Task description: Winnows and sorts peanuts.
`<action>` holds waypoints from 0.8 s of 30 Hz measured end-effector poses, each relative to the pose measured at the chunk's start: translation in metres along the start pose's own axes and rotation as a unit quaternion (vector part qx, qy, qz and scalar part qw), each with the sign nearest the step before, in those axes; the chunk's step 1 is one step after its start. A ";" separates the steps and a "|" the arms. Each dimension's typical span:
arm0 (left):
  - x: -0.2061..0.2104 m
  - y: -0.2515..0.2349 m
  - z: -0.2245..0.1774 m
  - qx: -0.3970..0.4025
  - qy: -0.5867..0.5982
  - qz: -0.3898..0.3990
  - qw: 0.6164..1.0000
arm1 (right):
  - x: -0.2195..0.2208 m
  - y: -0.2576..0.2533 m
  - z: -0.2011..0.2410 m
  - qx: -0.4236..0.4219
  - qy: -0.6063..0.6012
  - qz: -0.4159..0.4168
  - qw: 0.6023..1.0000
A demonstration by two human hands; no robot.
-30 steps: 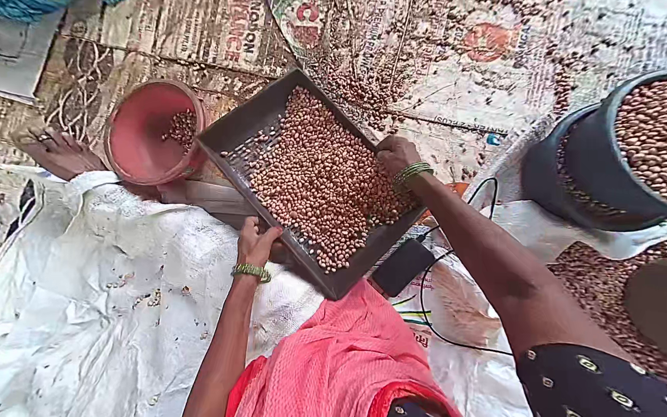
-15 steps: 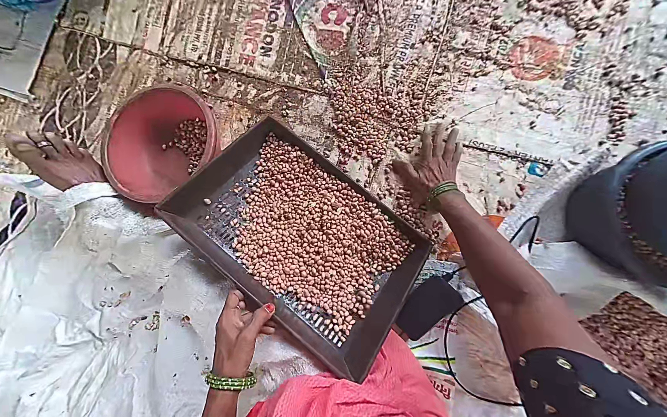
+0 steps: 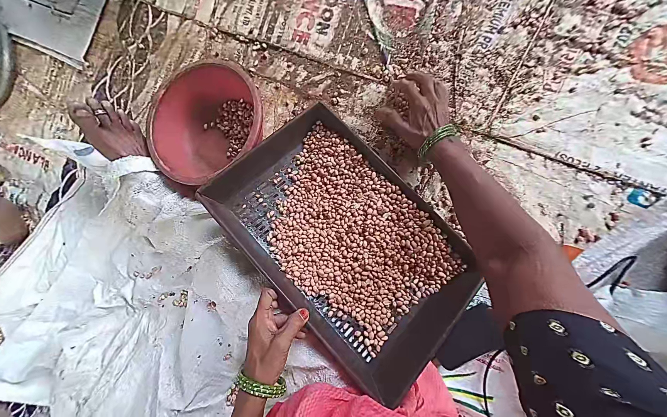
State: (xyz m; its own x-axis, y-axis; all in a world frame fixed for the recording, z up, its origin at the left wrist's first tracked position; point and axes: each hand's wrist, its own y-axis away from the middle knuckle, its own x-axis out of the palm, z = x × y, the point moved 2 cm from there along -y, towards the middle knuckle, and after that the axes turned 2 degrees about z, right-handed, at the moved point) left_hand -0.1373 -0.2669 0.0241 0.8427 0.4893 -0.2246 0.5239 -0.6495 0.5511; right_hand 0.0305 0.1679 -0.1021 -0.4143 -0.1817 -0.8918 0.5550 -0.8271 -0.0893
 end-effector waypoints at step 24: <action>0.008 0.016 0.011 0.025 0.023 -0.027 0.999 | -0.029 -0.018 0.061 -0.033 -0.083 0.025 0.996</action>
State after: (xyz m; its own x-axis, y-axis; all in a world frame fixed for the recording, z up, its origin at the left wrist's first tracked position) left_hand -0.1207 -0.2793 0.0224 0.8072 0.5500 -0.2141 0.5745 -0.6491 0.4985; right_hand -0.0114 0.1555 -0.0474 -0.4953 -0.3117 -0.8109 0.6212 -0.7796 -0.0798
